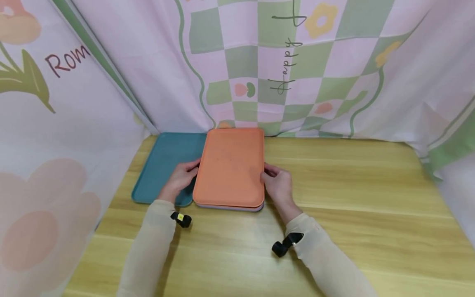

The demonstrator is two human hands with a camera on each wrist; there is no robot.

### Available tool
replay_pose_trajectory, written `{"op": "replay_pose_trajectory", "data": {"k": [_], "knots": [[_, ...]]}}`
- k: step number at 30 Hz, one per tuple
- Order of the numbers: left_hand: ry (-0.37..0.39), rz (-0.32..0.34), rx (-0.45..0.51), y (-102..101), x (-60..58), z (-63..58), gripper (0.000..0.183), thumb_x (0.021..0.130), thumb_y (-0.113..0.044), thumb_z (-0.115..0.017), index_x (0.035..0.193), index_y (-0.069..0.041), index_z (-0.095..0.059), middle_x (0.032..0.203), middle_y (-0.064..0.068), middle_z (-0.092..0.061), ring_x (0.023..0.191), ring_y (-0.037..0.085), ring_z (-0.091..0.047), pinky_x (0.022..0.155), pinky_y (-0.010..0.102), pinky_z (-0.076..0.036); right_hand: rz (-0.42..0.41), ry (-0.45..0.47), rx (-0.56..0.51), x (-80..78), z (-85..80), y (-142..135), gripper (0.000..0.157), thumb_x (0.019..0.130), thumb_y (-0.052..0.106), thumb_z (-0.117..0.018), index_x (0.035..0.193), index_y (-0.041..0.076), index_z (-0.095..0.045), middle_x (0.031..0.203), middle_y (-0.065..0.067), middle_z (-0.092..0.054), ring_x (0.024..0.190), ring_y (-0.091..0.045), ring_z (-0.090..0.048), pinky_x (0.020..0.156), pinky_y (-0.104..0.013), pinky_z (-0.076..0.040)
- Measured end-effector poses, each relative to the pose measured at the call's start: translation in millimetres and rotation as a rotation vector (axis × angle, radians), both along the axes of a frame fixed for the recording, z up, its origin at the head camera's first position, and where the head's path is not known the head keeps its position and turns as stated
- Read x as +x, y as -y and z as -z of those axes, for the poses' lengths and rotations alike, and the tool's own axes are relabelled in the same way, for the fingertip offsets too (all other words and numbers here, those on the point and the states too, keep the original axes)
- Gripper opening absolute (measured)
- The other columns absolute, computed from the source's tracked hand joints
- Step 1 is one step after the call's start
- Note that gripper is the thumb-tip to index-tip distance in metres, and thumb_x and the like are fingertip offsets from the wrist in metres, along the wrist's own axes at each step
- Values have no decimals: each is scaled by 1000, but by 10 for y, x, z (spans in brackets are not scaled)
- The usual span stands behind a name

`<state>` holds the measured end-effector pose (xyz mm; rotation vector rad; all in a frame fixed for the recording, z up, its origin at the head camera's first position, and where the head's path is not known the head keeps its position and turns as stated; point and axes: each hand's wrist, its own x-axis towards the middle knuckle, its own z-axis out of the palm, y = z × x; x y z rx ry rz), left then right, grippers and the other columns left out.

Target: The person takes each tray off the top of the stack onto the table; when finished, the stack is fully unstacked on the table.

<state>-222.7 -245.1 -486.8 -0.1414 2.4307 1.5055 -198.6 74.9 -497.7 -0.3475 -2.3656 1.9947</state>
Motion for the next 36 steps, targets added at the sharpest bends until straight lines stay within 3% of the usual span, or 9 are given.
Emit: {"op": "replay_pose_trajectory", "data": {"k": [10, 16, 23, 32, 36], "knots": [[0, 16, 5, -1, 15, -22, 49, 116, -15, -50, 165, -19, -45, 171, 11, -44, 161, 34, -37, 130, 53, -38, -9, 25, -44, 5, -29, -33, 39, 93, 0, -66, 130, -4, -76, 132, -26, -75, 113, -21, -74, 73, -8, -55], [14, 15, 29, -23, 22, -42, 55, 113, -14, -57, 166, -16, -44, 170, 13, -45, 159, 34, -41, 127, 52, -42, -8, 50, -47, 11, -12, -136, 41, 94, 1, -65, 133, -4, -74, 132, -28, -74, 109, -16, -74, 74, -8, -56], [-23, 26, 16, -61, -20, -17, 66, 105, -1, -61, 166, -6, -39, 169, 20, -43, 158, 36, -43, 123, 52, -47, -17, 73, -83, 50, -20, -297, 44, 97, 2, -65, 141, -5, -69, 139, -28, -70, 116, -17, -72, 79, -8, -57], [-23, 2, 7, -66, -24, -12, 65, 103, 0, -60, 165, -6, -43, 168, 21, -46, 157, 36, -46, 120, 52, -50, 33, 118, -170, 86, -50, -455, 43, 105, 5, -63, 148, -4, -63, 147, -28, -65, 124, -21, -70, 83, -9, -58], [-11, -9, 9, -68, -17, -21, 64, 104, -2, -61, 165, -9, -45, 168, 20, -47, 157, 35, -46, 120, 52, -51, 56, 137, -193, 106, -70, -532, 44, 106, 6, -62, 149, -2, -62, 149, -27, -64, 114, -10, -72, 82, -10, -58]]}}
